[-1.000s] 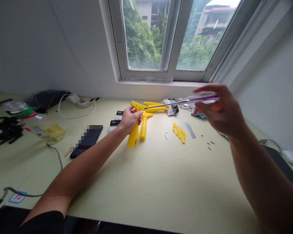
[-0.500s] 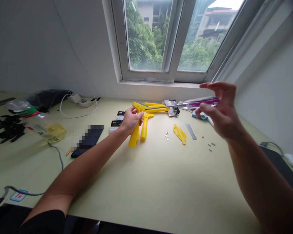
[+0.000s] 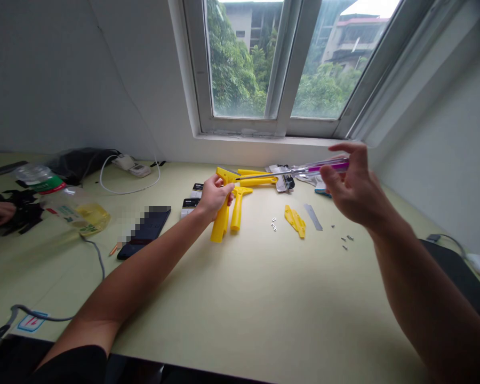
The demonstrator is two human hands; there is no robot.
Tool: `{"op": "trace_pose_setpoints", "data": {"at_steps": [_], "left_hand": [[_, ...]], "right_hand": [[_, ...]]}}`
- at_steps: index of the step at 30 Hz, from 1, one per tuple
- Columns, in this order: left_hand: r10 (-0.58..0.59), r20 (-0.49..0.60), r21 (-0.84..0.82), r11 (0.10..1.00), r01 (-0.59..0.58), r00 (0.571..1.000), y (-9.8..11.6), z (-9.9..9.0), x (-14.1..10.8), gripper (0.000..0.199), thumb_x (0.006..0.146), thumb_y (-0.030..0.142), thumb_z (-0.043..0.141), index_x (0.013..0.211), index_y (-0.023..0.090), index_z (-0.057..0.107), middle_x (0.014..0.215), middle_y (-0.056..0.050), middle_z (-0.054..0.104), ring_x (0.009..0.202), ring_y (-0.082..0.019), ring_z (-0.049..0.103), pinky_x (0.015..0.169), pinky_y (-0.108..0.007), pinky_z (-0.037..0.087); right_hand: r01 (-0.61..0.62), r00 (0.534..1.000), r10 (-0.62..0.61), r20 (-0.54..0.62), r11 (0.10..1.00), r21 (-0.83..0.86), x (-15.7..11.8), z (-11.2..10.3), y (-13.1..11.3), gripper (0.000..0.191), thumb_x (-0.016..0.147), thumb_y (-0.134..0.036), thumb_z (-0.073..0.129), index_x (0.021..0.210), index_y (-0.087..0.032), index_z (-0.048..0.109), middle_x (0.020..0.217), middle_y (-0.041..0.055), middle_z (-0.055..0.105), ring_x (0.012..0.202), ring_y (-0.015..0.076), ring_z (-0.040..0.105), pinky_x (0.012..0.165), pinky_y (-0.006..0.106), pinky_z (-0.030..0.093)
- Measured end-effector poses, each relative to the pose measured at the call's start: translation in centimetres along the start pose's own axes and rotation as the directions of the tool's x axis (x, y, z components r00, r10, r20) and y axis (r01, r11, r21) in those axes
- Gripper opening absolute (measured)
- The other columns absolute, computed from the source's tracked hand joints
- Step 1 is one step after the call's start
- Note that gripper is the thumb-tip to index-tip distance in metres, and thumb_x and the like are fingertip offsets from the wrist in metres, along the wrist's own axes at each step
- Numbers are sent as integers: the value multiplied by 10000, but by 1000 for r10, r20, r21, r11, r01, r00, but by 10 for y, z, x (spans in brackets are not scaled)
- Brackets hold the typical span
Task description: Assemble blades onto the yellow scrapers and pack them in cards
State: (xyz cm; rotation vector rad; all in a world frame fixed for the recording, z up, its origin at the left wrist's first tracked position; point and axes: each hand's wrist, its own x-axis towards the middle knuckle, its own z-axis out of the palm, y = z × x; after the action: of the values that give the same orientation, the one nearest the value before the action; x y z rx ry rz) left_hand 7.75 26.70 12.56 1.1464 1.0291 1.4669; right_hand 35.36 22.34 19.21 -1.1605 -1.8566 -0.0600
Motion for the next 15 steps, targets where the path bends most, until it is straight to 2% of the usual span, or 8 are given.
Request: {"op": "trace_pose_setpoints", "data": {"at_steps": [2, 5, 6, 9, 11, 13, 15], "left_hand": [[-14, -2, -1, 1000, 14, 1000, 1, 0, -1, 251, 665, 140, 699, 830, 158, 511, 689, 39, 535, 407, -48, 479, 365, -192, 362], [-17, 7, -3, 1000, 17, 1000, 2, -1, -1, 264, 661, 155, 707, 837, 161, 510, 695, 40, 540, 408, -45, 477, 368, -191, 358], [-13, 7, -4, 1000, 13, 1000, 1, -1, -1, 269, 659, 159, 710, 838, 163, 510, 701, 39, 543, 409, -44, 477, 368, -191, 358], [-15, -1, -12, 1000, 15, 1000, 0, -1, 0, 279, 651, 167, 720, 828, 166, 504, 693, 45, 530, 416, -47, 482, 371, -192, 365], [-18, 12, -24, 1000, 18, 1000, -1, -1, 0, 281, 650, 169, 722, 827, 167, 504, 687, 48, 523, 419, -48, 482, 373, -191, 364], [-6, 18, -31, 999, 7, 1000, -1, -2, 1, 279, 652, 167, 719, 832, 166, 506, 697, 43, 530, 419, -46, 479, 372, -191, 359], [5, 6, -28, 1000, -5, 1000, 0, -2, 1, 275, 652, 160, 714, 833, 165, 507, 705, 40, 536, 417, -44, 475, 371, -192, 360]], "right_hand": [[53, 997, -58, 47, 993, 106, 0, 2, 1, 565, 857, -418, 624, 1344, -307, 360, 924, 16, 661, 622, 171, 627, 551, 331, 535], [11, 999, -9, -46, 999, 31, -1, 5, 0, 448, 866, -411, 617, 1261, -270, 461, 851, 15, 660, 603, 175, 625, 557, 338, 532], [5, 998, -5, -58, 1000, 11, -1, 6, -1, 435, 866, -403, 616, 1251, -261, 473, 880, 26, 662, 632, 184, 635, 558, 342, 533], [92, 996, -92, -11, 986, 139, -3, 9, -4, 549, 837, -381, 649, 1320, -294, 404, 1104, 57, 639, 787, 212, 662, 576, 347, 550], [124, 991, -116, -71, 984, 129, -4, 10, -5, 454, 840, -371, 651, 1250, -307, 468, 997, 26, 659, 693, 190, 645, 548, 334, 533], [97, 984, -88, -153, 994, 53, -5, 11, -5, 359, 864, -357, 626, 1196, -298, 503, 842, 0, 645, 562, 163, 589, 501, 321, 500], [90, 987, -78, -140, 992, 82, -5, 12, -4, 448, 857, -350, 634, 1261, -312, 444, 933, 23, 645, 602, 170, 601, 504, 323, 509]]}}
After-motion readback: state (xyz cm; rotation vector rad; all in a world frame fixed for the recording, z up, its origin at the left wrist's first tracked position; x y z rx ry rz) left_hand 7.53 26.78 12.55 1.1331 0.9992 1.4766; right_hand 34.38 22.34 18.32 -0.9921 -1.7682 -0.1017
